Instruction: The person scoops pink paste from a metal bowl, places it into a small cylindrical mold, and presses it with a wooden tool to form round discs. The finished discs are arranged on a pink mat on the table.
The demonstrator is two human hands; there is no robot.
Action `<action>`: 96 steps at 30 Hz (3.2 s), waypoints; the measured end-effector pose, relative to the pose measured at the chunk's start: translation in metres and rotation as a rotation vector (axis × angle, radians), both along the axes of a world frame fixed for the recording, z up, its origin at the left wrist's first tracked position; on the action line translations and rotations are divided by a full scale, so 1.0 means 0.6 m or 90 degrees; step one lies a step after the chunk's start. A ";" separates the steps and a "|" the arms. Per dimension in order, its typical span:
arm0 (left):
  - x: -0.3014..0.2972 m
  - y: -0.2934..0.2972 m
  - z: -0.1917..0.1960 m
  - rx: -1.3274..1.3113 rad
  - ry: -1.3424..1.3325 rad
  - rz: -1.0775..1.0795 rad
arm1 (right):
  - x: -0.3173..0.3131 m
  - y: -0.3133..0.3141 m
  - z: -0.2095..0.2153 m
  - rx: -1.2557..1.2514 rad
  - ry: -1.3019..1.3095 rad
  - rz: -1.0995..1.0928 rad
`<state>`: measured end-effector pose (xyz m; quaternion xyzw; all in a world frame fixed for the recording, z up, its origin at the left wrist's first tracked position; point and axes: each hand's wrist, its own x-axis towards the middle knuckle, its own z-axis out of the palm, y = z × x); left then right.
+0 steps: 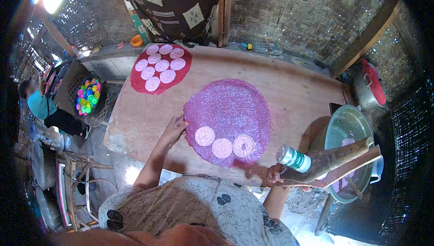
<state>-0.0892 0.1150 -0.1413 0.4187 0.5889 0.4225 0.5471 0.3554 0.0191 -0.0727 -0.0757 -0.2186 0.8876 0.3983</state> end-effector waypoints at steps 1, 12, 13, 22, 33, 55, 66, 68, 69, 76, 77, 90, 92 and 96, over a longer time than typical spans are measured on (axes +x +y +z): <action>0.004 0.020 -0.005 -0.011 -0.005 -0.010 | 0.003 -0.002 0.000 -0.001 0.000 -0.003; 0.053 0.301 0.046 0.132 0.701 -0.370 | 0.080 0.007 0.026 -0.001 -0.001 -0.153; 0.078 0.349 0.056 0.159 0.731 -0.427 | 0.083 0.004 0.026 -0.001 0.003 -0.172; 0.430 0.494 0.071 0.359 0.751 -0.817 | 0.080 0.032 0.029 -0.014 0.003 -0.158; 0.407 0.259 0.383 0.362 -0.456 -0.718 | -0.007 0.082 0.054 0.045 0.085 0.009; 0.203 0.333 0.106 0.101 -1.007 -0.064 | -0.092 0.288 0.106 0.046 -0.673 0.210; 0.253 0.314 0.129 0.084 -0.981 -0.084 | -0.045 0.258 0.116 0.021 -0.685 0.169; 0.245 0.339 0.133 0.083 -1.009 -0.220 | -0.037 0.254 0.120 0.034 -0.625 0.152; 0.233 0.354 0.124 0.082 -1.033 -0.330 | -0.034 0.250 0.122 0.041 -0.597 0.145; 0.163 0.277 0.055 0.023 -0.085 -0.209 | -0.050 0.215 0.093 0.043 -0.520 0.063; 0.158 0.247 0.045 0.010 -0.120 -0.264 | -0.054 0.213 0.092 0.052 -0.514 0.057; 0.183 0.150 0.000 0.059 0.022 -0.199 | -0.081 0.201 0.076 0.164 -0.614 -0.012; 0.187 0.139 0.007 0.100 0.111 -0.183 | -0.081 0.200 0.076 0.168 -0.617 -0.041; 0.189 0.107 0.074 0.176 0.364 -0.243 | -0.068 0.186 0.085 0.182 -0.625 -0.092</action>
